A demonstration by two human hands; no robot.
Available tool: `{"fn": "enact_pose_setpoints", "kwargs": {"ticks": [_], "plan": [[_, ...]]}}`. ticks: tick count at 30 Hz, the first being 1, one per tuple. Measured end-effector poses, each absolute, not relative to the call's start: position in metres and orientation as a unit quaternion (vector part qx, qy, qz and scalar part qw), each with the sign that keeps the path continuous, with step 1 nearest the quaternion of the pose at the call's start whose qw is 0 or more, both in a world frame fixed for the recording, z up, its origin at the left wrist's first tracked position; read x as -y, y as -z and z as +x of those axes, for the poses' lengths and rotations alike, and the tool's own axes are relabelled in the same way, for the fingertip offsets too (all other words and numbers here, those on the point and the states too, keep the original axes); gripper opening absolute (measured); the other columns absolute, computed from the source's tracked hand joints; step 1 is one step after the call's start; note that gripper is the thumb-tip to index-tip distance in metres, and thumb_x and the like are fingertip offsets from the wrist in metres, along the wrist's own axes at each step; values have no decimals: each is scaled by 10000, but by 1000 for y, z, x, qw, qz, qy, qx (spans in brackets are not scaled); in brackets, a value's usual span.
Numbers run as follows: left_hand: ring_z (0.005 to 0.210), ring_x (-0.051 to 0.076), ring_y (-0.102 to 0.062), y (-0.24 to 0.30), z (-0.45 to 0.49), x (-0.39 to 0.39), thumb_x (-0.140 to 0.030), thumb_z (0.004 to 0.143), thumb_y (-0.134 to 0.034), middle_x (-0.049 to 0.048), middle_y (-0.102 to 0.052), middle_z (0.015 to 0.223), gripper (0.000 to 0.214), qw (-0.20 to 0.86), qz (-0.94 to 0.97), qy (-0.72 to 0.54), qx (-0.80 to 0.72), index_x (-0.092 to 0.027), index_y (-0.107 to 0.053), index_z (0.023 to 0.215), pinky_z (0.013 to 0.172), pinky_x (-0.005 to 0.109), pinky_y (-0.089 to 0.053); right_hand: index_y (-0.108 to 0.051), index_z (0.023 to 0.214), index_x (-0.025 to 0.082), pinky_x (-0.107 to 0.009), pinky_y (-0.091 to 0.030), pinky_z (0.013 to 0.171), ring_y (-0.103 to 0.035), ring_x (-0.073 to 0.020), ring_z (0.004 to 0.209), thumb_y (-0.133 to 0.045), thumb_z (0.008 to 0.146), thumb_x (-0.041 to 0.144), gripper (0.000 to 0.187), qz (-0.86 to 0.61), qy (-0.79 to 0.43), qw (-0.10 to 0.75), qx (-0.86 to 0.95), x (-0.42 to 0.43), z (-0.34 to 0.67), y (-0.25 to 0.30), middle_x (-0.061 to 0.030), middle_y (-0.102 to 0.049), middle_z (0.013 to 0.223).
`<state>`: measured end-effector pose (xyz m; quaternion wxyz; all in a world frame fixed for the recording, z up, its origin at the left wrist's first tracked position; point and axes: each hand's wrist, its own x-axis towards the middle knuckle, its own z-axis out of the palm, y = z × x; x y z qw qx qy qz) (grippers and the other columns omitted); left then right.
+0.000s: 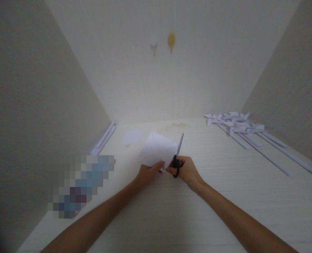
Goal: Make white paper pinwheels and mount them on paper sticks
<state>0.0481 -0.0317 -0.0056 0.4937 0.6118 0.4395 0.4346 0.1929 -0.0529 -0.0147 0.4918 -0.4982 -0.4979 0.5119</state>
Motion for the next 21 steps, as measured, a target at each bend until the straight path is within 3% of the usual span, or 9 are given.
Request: {"fn": "enact_pose_setpoints", "kwargs": {"ticks": [21], "plan": [[451, 89, -493, 1, 47, 30, -277, 631, -564, -10, -557, 531, 153, 499, 574, -450, -467, -159, -544, 536, 456, 202, -431, -585, 609, 139, -211, -377, 493, -488, -87, 517, -731, 437, 198, 233, -494, -536, 510, 457, 56, 189, 3, 30, -559, 550]]}}
